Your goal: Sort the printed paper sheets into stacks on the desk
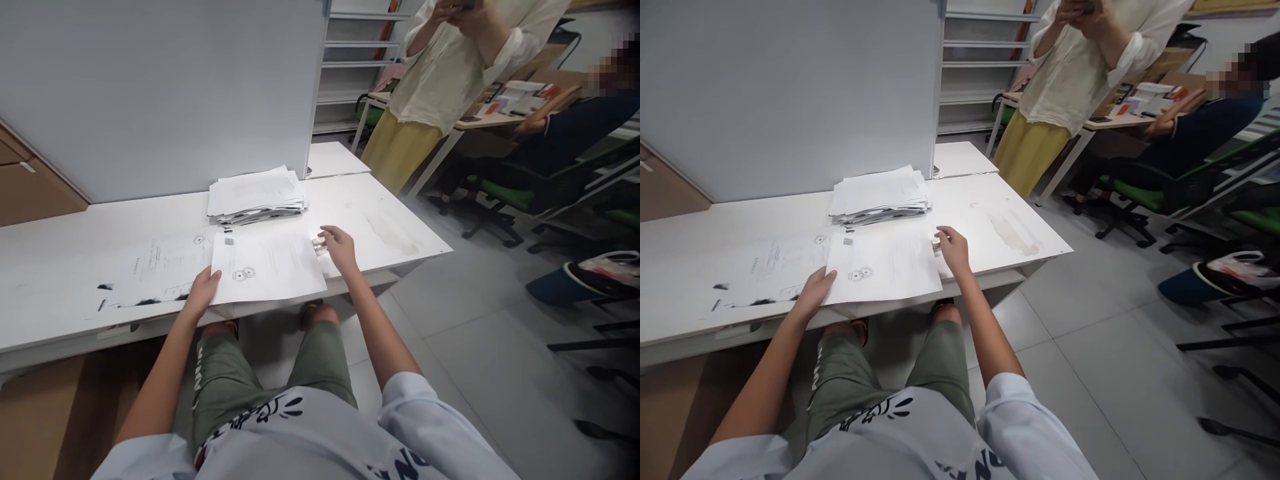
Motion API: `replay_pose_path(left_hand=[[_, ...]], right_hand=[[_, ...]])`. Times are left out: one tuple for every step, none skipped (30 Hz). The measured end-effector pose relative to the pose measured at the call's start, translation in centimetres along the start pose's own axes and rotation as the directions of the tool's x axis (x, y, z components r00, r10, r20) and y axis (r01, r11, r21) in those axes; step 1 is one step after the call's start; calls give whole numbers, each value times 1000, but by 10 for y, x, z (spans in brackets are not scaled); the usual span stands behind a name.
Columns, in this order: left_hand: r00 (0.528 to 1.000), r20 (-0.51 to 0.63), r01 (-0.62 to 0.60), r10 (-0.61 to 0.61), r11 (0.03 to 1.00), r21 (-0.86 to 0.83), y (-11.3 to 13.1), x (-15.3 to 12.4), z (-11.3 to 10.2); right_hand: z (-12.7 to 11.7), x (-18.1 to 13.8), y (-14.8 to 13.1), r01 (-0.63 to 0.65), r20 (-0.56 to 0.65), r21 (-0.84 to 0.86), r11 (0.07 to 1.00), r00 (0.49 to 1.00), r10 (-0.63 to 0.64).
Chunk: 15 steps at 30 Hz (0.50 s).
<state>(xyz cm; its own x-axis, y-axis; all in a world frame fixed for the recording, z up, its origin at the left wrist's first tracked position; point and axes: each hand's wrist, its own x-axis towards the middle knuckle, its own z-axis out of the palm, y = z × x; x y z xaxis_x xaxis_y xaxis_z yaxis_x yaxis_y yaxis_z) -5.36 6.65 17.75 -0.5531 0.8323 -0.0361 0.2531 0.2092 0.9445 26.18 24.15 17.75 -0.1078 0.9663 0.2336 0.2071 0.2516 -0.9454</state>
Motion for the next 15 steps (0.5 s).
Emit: replay_pose_path(left_hand=[[1000,10,-18,18,1000,7,0,1,1],[999,17,-28,28,999,17,0,1,2],[999,16,-28,28,999,28,-1,2,4],[1000,9,-18,18,999,36,-1,3,5],[1000,0,1,-1,999,37,-2,3,7],[1000,-10,23,-22,999,27,-2,4,8],[999,-15,42,-42,999,9,-2,4,10],[998,-15,56,-56,998,-11,-2,4,13],[998,-11,63,-63,998,-27,-2,3,15],[998,-1,62,-62,997,-37,-1,2,18],[998,9,55,-54,998,-41,0,0,20],[999,19,47,-46,998,-38,0,-1,22],[999,23,44,-44,999,-29,1,-4,23],[999,16,49,-48,999,-11,1,-6,23],[998,-2,61,-61,998,19,1,-9,22]], right_hand=[[-5,3,2,75,-19,-73,995,997,-76],[-8,6,5,149,-12,-164,975,988,-153],[-10,9,10,211,12,-257,943,977,-215],[-11,10,17,259,54,-339,904,965,-257],[-11,11,24,295,102,-405,866,955,-277],[-10,10,32,318,147,-452,834,948,-283],[-8,9,39,336,181,-484,808,942,-284],[-6,7,46,352,205,-506,787,936,-287],[-5,5,52,366,220,-521,771,931,-293],[-4,2,56,376,228,-531,759,927,-299],[-3,0,59,382,231,-540,750,924,-305],[-3,-1,60,385,232,-549,742,923,-307],[-3,-2,61,388,235,-556,735,922,-308],[-3,-3,60,389,238,-563,729,921,-309],[-4,-4,60,392,240,-569,723,920,-310]])
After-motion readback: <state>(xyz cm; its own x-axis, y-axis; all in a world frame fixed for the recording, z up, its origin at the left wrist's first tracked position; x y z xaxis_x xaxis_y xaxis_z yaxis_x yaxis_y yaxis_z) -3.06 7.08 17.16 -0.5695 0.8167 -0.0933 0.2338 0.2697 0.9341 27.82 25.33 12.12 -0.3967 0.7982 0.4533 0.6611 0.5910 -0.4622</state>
